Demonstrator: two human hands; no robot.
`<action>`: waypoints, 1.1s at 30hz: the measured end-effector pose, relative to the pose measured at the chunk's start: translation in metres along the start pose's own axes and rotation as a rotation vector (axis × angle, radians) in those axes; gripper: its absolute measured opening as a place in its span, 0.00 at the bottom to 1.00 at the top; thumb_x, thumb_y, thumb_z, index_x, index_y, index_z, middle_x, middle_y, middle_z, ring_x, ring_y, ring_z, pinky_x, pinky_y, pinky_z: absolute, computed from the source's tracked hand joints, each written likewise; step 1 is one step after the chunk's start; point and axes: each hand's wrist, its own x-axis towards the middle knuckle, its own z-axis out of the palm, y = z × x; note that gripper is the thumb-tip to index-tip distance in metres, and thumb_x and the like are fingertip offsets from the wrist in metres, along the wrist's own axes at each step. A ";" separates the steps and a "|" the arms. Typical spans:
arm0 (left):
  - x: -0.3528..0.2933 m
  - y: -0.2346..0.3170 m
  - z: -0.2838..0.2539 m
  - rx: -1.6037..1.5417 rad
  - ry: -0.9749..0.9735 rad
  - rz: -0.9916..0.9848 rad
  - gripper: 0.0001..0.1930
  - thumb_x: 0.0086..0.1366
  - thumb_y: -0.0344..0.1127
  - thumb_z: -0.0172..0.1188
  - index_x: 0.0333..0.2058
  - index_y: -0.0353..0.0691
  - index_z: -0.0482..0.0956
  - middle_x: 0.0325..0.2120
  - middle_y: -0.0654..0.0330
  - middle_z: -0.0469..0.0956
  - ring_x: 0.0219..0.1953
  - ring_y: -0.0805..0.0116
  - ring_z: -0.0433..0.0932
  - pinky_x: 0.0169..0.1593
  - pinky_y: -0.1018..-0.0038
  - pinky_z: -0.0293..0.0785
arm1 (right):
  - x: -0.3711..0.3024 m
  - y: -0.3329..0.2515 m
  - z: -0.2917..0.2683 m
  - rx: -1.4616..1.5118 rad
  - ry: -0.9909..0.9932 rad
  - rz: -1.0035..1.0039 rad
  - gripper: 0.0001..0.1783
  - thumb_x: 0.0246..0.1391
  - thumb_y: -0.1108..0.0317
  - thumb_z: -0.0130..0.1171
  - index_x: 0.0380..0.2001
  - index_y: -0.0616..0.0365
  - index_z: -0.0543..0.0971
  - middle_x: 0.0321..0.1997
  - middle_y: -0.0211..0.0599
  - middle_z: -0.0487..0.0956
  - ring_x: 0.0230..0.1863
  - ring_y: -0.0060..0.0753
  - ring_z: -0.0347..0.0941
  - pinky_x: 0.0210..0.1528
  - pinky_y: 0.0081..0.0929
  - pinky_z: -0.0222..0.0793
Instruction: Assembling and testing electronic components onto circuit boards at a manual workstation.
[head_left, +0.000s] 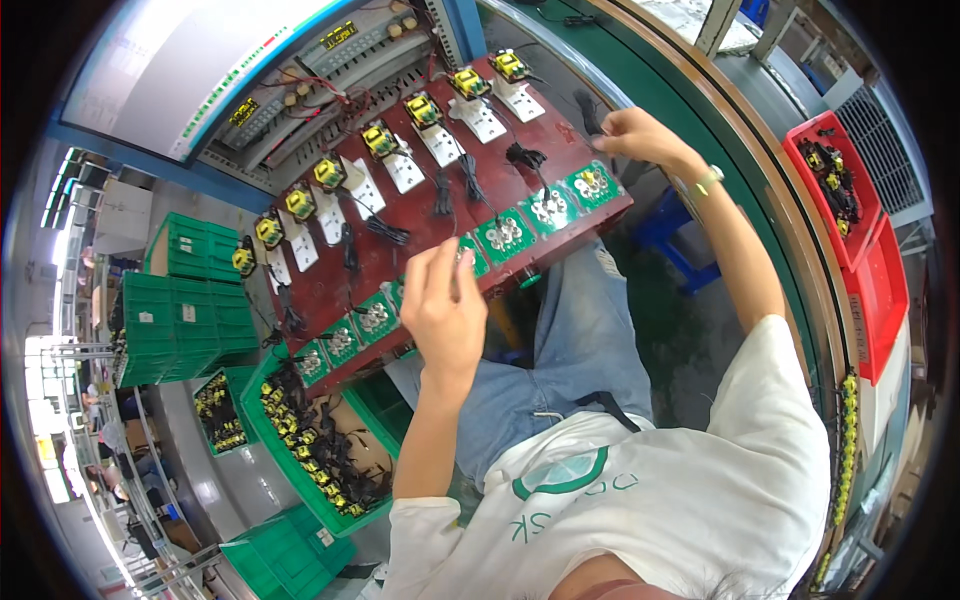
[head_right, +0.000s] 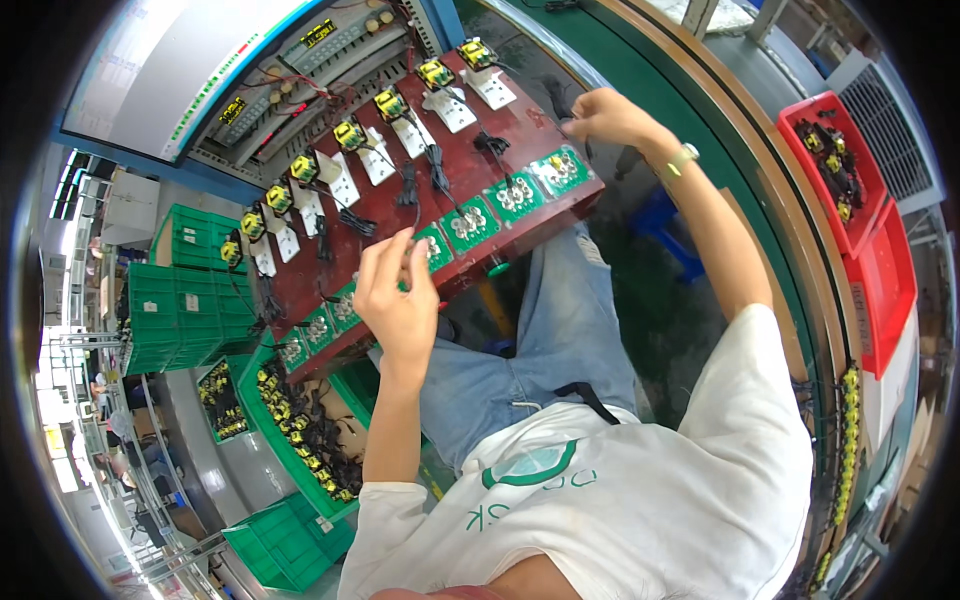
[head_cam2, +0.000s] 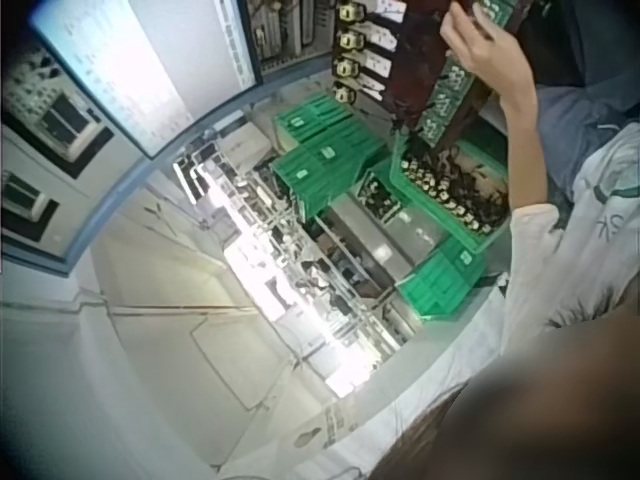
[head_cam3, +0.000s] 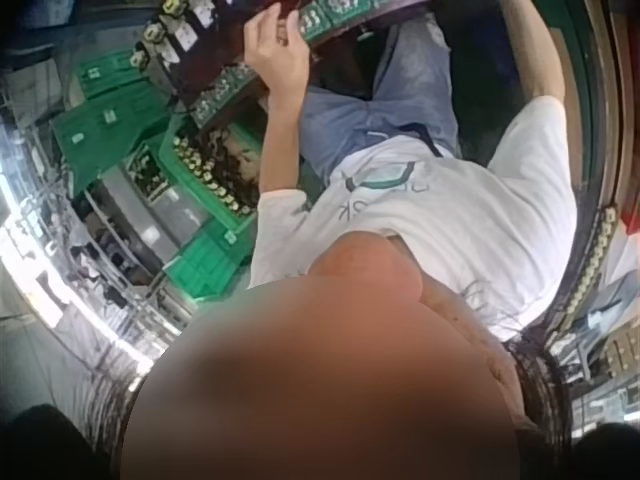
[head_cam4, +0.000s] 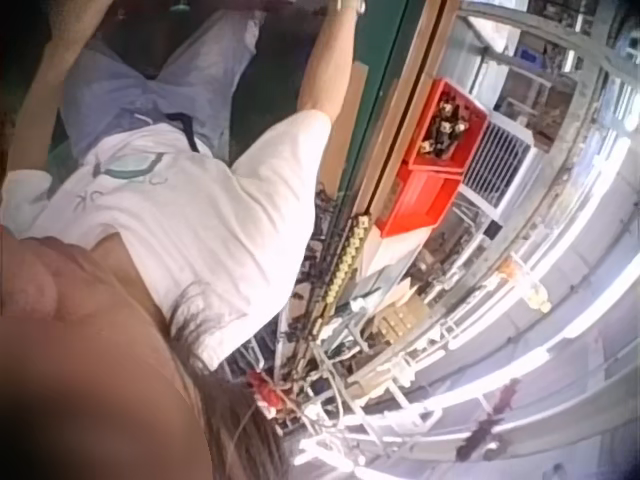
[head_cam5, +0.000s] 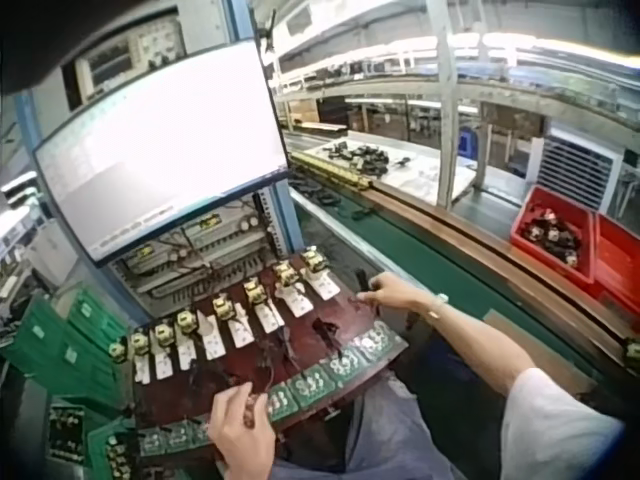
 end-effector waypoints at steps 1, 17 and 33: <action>0.000 0.003 0.003 0.008 -0.039 0.012 0.08 0.60 0.22 0.71 0.39 0.30 0.87 0.32 0.51 0.83 0.27 0.55 0.80 0.33 0.64 0.77 | -0.019 -0.018 -0.007 -0.008 -0.009 0.000 0.11 0.62 0.62 0.71 0.31 0.58 0.84 0.28 0.31 0.83 0.28 0.22 0.74 0.34 0.22 0.70; 0.010 -0.009 0.055 0.034 -0.195 -0.039 0.04 0.63 0.25 0.69 0.33 0.32 0.84 0.24 0.51 0.80 0.23 0.48 0.76 0.33 0.56 0.76 | -0.074 -0.056 0.032 0.204 0.253 -0.225 0.04 0.62 0.75 0.71 0.37 0.65 0.85 0.28 0.29 0.83 0.29 0.20 0.77 0.34 0.18 0.74; 0.021 -0.008 0.055 0.296 -0.299 -0.015 0.08 0.60 0.32 0.72 0.34 0.32 0.86 0.27 0.51 0.84 0.25 0.44 0.81 0.33 0.54 0.75 | -0.059 -0.045 0.040 -0.160 0.290 -0.393 0.06 0.60 0.75 0.72 0.38 0.62 0.83 0.28 0.32 0.81 0.25 0.30 0.70 0.33 0.27 0.70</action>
